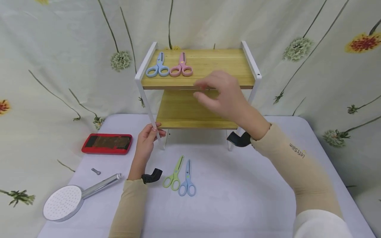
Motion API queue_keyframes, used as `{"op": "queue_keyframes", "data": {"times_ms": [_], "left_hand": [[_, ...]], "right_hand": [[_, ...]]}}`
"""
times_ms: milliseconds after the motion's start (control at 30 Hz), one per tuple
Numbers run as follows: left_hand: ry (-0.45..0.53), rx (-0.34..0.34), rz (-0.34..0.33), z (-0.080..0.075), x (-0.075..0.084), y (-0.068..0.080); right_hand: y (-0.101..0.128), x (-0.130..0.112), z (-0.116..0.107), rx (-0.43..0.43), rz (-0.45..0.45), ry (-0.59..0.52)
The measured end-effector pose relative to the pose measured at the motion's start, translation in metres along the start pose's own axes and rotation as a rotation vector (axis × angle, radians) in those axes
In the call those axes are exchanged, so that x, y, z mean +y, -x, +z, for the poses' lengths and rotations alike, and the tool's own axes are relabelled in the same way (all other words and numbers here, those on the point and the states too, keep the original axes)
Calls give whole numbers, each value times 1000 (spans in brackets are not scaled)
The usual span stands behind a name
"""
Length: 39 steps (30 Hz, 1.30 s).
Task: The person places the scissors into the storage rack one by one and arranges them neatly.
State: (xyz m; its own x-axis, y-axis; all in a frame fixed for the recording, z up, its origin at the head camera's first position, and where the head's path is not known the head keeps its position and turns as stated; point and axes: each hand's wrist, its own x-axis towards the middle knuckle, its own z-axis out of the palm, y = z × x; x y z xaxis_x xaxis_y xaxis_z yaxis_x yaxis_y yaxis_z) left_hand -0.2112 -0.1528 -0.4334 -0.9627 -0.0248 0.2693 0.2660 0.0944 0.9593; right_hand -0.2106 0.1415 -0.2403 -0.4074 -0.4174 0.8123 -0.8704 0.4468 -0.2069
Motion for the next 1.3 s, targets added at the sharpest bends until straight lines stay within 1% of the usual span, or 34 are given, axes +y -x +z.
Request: {"op": "queue_keyframes", "data": {"times_ms": [133,200,333,433,500,600,667,733,833,933,1033,1133,1233,1300], "left_hand": [[6,-5,-8,0,-1,0],[11,-5,-5,0,-1,0],[18,-4,10,0,-1,0],[20,-4,9,0,-1,-1],[20,-7,2,1,-1,-1],[13,-11,-9,1,-3,0],[8,-8,-9,1,-3,-1],[2,-1,-9,0,-3,-1],[-3,1,-8,1,-3,-1],[-3,-3,-7,1,-2,0],[-6,6,-10,1,-1,0],[-8,15,-12,0,0,0],[-7,11,-13,0,0,0],[-2,7,-13,0,0,0]], "right_hand": [[30,-8,7,26,-28,-3],[44,-13,13,26,-33,-22],[73,-19,32,-12,-47,-84],[99,-23,49,-83,-29,-120],[117,-26,61,-146,17,-138],[144,-30,77,-255,119,-162],[160,-33,89,-312,187,-190],[173,-36,99,-350,253,-242],[189,-42,114,-380,341,-310],[198,-49,125,-412,423,-331],[202,-54,133,-452,482,-301],[205,-58,140,-489,530,-270],[209,-60,145,-528,586,-255],[212,-61,148,-552,606,-248]]}}
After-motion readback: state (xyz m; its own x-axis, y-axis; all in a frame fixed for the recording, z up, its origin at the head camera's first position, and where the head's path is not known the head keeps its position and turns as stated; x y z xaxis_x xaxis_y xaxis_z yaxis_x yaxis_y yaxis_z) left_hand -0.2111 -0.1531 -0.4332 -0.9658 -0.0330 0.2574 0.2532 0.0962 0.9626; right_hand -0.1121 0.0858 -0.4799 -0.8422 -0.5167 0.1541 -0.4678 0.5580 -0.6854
